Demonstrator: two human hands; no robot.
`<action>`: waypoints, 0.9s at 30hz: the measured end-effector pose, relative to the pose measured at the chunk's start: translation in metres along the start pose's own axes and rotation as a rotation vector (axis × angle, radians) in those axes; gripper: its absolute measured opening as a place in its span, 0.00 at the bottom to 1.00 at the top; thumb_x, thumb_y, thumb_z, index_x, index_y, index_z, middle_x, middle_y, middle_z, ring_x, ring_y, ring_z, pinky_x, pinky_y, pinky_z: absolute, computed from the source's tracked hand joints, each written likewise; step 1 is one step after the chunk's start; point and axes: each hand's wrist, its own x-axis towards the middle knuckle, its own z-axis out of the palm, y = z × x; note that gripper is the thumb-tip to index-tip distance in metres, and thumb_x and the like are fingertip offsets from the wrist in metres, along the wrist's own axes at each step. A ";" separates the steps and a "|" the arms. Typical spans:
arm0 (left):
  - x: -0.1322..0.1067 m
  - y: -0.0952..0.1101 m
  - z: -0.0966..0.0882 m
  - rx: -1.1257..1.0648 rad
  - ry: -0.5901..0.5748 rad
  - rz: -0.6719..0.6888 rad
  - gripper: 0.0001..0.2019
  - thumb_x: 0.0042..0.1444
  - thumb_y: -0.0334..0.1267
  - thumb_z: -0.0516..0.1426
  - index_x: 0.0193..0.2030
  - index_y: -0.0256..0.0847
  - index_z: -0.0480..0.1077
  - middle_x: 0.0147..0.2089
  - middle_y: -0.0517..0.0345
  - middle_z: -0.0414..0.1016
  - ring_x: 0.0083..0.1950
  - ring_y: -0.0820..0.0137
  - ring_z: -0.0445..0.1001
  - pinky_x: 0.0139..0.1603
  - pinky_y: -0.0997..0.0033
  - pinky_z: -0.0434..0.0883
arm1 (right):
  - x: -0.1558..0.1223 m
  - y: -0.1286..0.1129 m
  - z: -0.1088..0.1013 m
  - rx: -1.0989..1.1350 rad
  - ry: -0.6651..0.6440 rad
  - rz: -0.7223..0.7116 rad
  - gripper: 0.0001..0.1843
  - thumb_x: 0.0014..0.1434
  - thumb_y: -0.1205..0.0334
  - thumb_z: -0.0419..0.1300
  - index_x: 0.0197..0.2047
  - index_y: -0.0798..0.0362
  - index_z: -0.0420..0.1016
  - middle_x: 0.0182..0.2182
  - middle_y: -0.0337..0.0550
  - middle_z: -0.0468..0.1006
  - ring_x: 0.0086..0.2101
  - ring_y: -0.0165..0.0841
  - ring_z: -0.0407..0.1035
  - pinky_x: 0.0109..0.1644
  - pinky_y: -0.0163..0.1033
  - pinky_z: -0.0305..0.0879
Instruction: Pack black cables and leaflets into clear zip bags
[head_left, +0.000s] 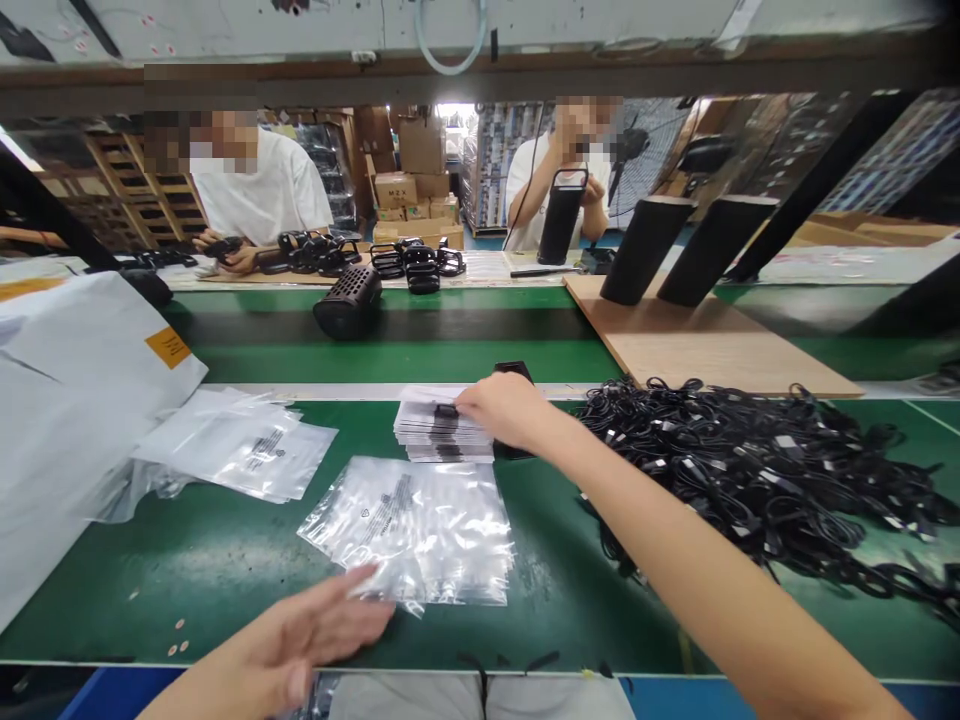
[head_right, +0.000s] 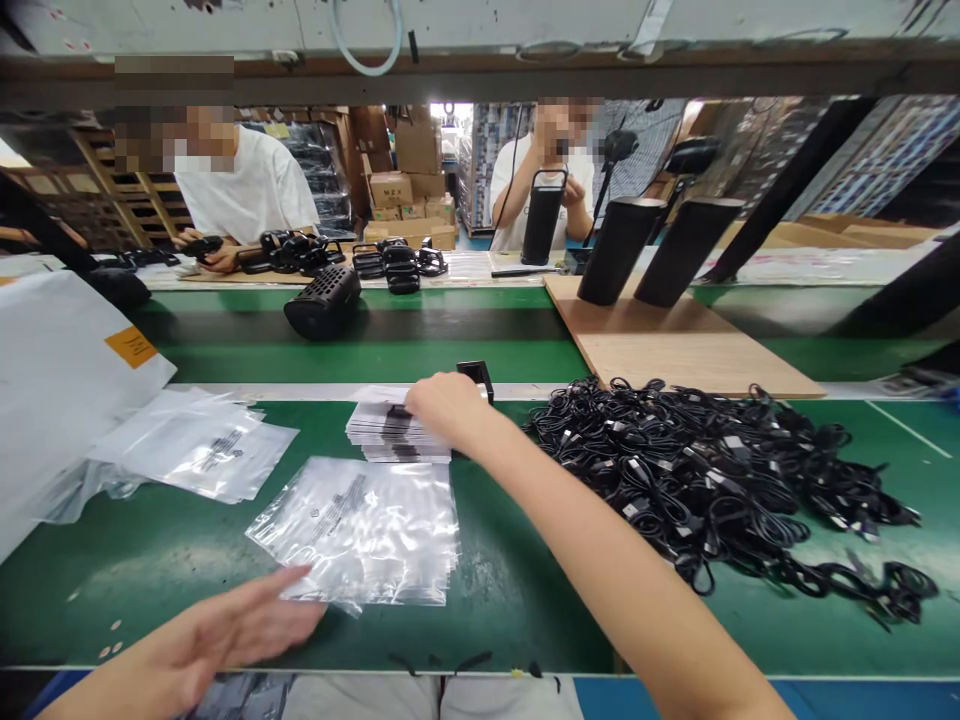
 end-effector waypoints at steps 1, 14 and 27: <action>0.012 0.012 0.012 -0.065 -0.024 0.007 0.37 0.36 0.61 0.60 0.53 0.46 0.66 0.52 0.49 0.72 0.54 0.51 0.67 0.56 0.50 0.61 | -0.009 -0.012 0.005 -0.015 0.039 -0.023 0.14 0.58 0.72 0.49 0.39 0.57 0.76 0.37 0.49 0.78 0.38 0.37 0.71 0.49 0.44 0.56; 0.069 0.025 0.060 0.376 0.043 0.037 0.15 0.51 0.45 0.55 0.42 0.39 0.70 0.33 0.55 0.76 0.35 0.66 0.72 0.38 0.68 0.68 | -0.134 -0.038 0.079 1.333 0.119 0.485 0.17 0.56 0.55 0.54 0.43 0.57 0.74 0.35 0.46 0.78 0.36 0.37 0.71 0.39 0.40 0.68; 0.082 0.019 0.064 1.259 0.318 0.162 0.11 0.53 0.40 0.51 0.24 0.45 0.71 0.29 0.61 0.70 0.27 0.69 0.69 0.28 0.72 0.60 | -0.165 -0.031 0.099 1.424 0.324 0.845 0.17 0.48 0.51 0.60 0.36 0.56 0.74 0.27 0.42 0.76 0.27 0.33 0.66 0.26 0.34 0.62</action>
